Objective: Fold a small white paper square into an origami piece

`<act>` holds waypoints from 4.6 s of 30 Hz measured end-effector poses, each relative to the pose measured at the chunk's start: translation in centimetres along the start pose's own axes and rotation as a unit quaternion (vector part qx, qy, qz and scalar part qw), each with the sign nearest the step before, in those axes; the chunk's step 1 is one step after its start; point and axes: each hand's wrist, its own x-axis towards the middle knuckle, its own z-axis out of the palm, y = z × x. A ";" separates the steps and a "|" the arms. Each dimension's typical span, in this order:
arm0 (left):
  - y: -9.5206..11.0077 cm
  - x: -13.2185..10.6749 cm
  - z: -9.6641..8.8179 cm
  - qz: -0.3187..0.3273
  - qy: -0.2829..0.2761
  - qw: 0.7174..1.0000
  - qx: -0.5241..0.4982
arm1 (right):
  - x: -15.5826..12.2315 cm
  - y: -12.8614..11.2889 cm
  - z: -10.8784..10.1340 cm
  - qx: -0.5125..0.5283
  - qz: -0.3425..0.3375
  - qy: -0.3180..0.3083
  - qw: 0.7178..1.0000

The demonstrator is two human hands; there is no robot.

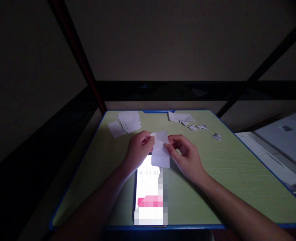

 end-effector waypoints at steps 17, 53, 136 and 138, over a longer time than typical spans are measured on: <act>-0.7 -0.1 0.6 -0.020 -0.057 0.997 -0.046 | 0.0 0.0 -0.1 -0.021 -0.008 0.009 1.000; 0.1 0.1 0.2 -0.028 -0.040 0.994 -0.100 | 0.8 0.2 -0.3 0.093 0.153 -0.053 0.982; -0.1 -0.7 1.0 -0.001 -0.133 0.990 -0.049 | 1.5 0.2 -1.2 0.149 0.118 0.021 0.982; 0.0 -0.7 1.1 0.011 -0.104 0.993 -0.046 | 1.5 0.6 -1.3 0.160 0.119 0.021 0.980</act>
